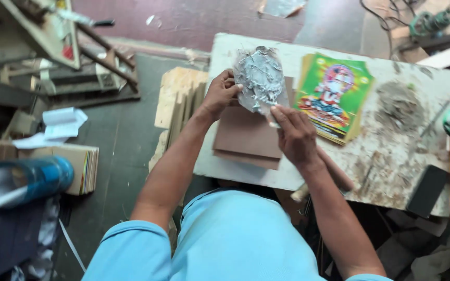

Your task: The person applies paste onto a board, spreads it with a small block, then lays a printed poster over the glued board and smooths it down, stacking finished boards on the workbench. They repeat the process for several boards, at one point squeezing more paste from a green bottle onto a board.

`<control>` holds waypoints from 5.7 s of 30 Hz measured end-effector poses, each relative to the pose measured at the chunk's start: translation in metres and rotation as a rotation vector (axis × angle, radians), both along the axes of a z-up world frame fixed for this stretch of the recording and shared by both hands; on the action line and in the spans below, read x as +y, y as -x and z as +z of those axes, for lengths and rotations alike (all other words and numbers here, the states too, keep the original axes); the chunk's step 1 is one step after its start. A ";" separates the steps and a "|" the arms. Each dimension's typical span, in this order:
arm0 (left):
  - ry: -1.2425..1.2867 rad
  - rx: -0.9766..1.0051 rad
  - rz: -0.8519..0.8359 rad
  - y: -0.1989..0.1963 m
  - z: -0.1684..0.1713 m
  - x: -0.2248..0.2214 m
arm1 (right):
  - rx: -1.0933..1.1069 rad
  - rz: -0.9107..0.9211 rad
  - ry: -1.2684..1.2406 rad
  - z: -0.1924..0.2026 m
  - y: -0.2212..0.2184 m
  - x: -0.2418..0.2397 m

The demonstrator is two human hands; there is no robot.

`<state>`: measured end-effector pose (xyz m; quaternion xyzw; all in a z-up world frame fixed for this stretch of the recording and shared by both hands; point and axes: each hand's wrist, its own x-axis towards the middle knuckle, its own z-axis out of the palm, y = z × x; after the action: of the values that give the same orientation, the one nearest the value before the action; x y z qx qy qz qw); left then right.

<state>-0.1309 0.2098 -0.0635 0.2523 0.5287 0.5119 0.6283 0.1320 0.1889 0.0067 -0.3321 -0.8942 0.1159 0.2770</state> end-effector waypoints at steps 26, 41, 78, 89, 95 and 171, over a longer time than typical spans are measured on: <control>-0.065 0.295 0.229 0.003 -0.059 -0.008 | -0.262 -0.083 0.048 0.008 0.090 -0.019; -0.007 0.192 0.215 0.010 -0.063 -0.004 | -0.197 -0.129 -0.009 -0.003 0.108 -0.003; 0.035 -0.147 -0.059 0.000 -0.037 0.005 | 1.450 -0.800 0.614 -0.015 -0.111 -0.187; 0.152 -0.101 -0.488 -0.339 -0.085 0.087 | 1.706 -1.049 0.549 -0.012 -0.243 -0.160; 0.286 -0.045 -0.572 -0.426 -0.120 0.095 | 1.710 -1.079 0.622 -0.036 -0.290 -0.137; -0.258 -1.014 0.143 -0.064 -0.035 -0.173 | -0.202 0.234 0.251 0.001 0.110 -0.035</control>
<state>-0.0669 0.0373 -0.0982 0.0116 0.1070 0.6721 0.7326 0.0225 0.1539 0.0075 -0.2679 -0.9284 0.2242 0.1270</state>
